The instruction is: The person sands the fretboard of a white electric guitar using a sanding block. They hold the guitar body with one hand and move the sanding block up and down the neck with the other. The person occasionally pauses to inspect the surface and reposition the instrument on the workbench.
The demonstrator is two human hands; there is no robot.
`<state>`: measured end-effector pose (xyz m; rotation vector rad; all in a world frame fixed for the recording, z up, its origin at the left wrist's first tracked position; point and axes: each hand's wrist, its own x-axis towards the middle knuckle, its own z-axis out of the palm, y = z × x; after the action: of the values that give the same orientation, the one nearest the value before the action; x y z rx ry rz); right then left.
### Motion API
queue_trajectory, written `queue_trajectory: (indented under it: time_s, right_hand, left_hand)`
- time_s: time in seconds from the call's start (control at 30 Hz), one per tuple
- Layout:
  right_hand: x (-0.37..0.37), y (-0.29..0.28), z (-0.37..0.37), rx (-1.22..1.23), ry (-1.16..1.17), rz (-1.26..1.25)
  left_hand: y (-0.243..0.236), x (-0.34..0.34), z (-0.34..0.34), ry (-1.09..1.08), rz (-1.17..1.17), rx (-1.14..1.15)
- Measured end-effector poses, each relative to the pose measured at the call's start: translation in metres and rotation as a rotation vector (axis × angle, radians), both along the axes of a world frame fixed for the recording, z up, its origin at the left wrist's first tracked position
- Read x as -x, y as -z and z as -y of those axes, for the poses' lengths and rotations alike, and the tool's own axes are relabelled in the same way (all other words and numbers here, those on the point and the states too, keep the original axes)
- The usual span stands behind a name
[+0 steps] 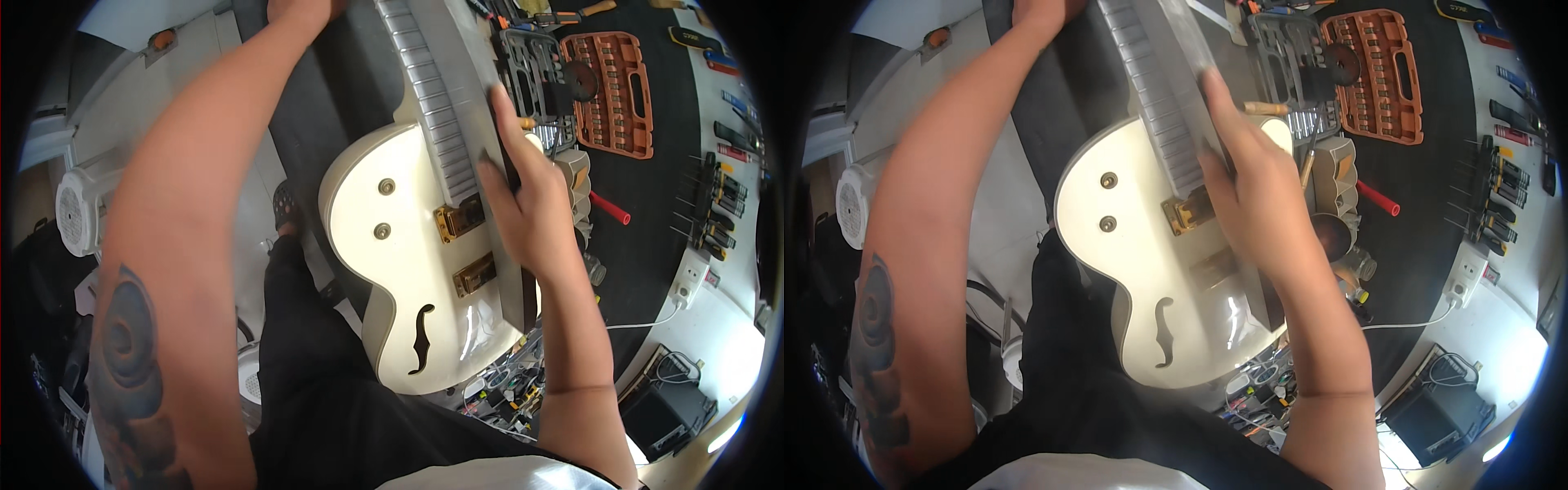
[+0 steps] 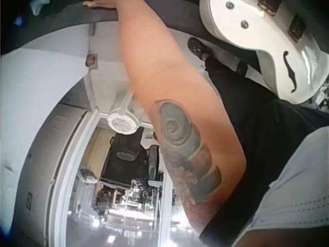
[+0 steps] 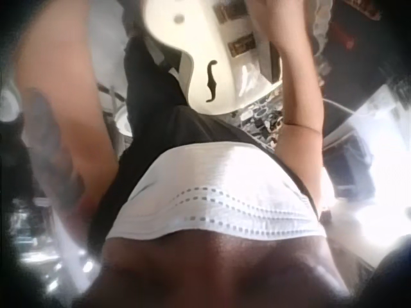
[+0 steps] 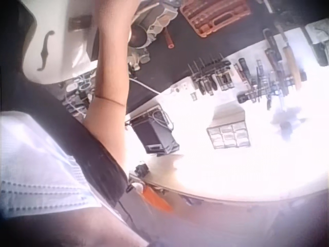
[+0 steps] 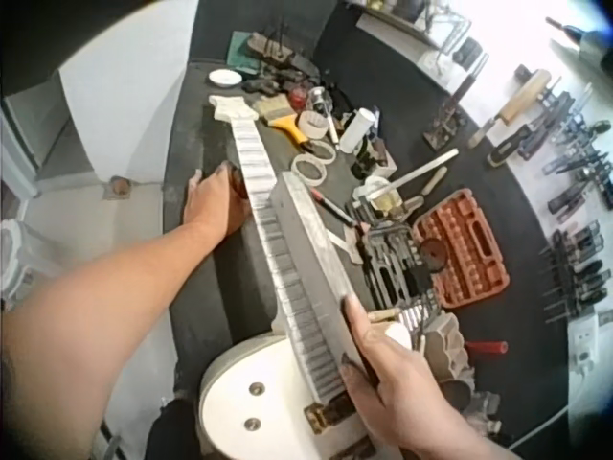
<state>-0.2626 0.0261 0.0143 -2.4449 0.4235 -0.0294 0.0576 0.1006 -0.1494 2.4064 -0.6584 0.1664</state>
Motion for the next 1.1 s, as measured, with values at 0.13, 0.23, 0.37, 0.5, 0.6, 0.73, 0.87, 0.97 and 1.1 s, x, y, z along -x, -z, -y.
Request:
queue_trajectory:
  time_s: [0.13,0.23,0.37,0.5,0.6,0.73,0.87,0.97,1.1]
  right_hand:
    - [-0.121,0.003,0.028,0.233,0.06,-0.212]
    - [-0.157,0.008,0.037,0.305,-0.146,0.182]
    - [-0.065,-0.002,0.008,0.063,0.048,-0.084]
    - [0.013,-0.005,-0.002,0.055,0.024,-0.052]
    - [-0.064,0.005,0.018,0.118,0.014,-0.101]
    - [-0.187,-0.018,0.048,0.198,-0.063,-0.042]
    - [-0.108,0.0,0.014,0.138,0.012,-0.178]
    - [0.003,-0.002,-0.002,-0.022,0.042,0.001]
    - [-0.055,0.006,0.013,0.09,-0.01,0.011]
  left_hand:
    - [-0.012,0.006,0.011,0.028,-0.029,0.039]
    - [0.003,-0.003,0.007,0.031,0.142,0.041]
    - [-0.003,-0.001,0.004,-0.016,-0.026,0.009]
    - [-0.01,0.003,0.004,0.003,0.009,-0.047]
    - [-0.011,0.003,0.004,0.039,-0.002,0.01]
    - [-0.016,0.008,0.024,0.127,0.079,0.044]
    - [-0.002,-0.008,0.0,-0.024,-0.038,-0.095]
    - [-0.006,0.003,0.008,0.014,-0.036,-0.016]
    - [-0.02,0.004,0.003,0.028,-0.108,0.01]
